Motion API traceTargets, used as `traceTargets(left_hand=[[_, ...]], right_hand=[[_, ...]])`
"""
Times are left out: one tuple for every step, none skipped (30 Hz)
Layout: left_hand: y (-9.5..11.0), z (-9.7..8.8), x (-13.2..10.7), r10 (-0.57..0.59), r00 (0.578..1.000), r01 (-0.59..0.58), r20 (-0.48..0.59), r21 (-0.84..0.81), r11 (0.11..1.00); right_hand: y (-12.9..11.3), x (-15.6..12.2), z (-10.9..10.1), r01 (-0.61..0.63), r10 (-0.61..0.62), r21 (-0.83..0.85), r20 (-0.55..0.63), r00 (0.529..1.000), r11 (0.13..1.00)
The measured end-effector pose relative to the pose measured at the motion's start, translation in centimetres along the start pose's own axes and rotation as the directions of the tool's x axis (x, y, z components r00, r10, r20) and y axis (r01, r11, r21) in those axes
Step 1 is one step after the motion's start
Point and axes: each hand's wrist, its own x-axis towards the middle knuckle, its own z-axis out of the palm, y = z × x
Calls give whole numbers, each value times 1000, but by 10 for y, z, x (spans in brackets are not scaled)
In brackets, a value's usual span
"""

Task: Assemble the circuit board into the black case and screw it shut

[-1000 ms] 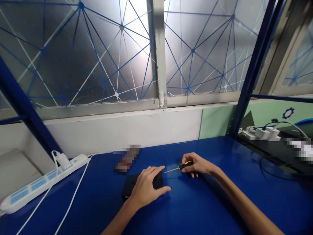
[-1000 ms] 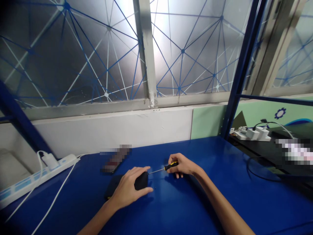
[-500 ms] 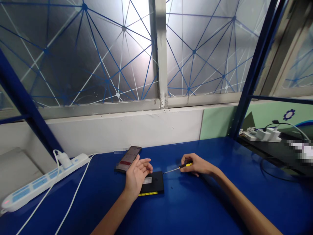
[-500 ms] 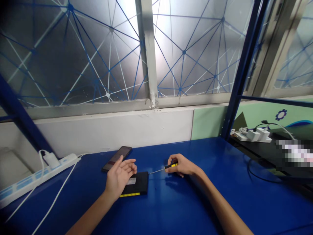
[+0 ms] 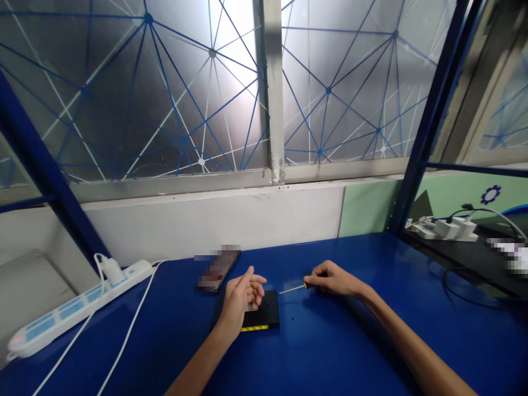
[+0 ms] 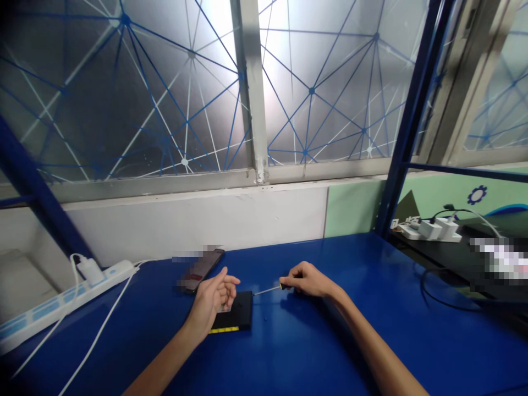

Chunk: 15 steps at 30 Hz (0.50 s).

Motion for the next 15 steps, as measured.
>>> traceTargets(left_hand=[[0,0,0,-4,1000,4,9,16,1000],[1,0,0,-2,1000,2,19,31,1000],[0,0,0,0,1000,-2,28,45,999],[-1,-1,1,3,999,-5,37,59,998],[-2,-1,1,7,999,-10,43,72,997],[-3,-1,2,12,999,-16,47,85,996],[-4,-2,2,20,998,-25,51,100,995],[-5,-2,3,35,998,-41,56,118,992],[-6,-2,3,55,996,-64,67,144,988],[-6,-3,4,82,993,-96,83,184,978],[-6,-5,5,114,988,-136,101,242,961],[-5,-7,5,156,981,-186,118,317,930],[-4,-9,6,207,969,-243,132,404,882],[-2,-12,7,269,952,-306,147,498,811],[-1,-15,8,340,926,-369,165,589,719]], right_hand=[[-1,0,1,13,-13,3,5,1000,1000],[-1,0,1,23,-24,15,11,1000,1000],[-2,-1,1,21,-22,36,19,1000,999],[-2,-1,1,6,-8,62,31,1000,998],[-1,-1,0,-16,12,88,42,999,996],[-1,-2,0,-39,33,108,53,998,993],[0,-2,-1,-58,50,119,65,997,991],[1,-2,-2,-67,58,120,73,996,991],[2,-1,-2,-66,57,116,78,995,991],[3,-1,-2,-62,53,111,79,995,992],[4,-1,-3,-59,50,108,79,996,992],[5,0,-3,-55,47,107,78,996,993],[5,0,-2,-50,42,109,74,996,993],[6,0,-2,-45,37,111,70,997,993],[5,0,-2,-40,33,113,65,997,993]])
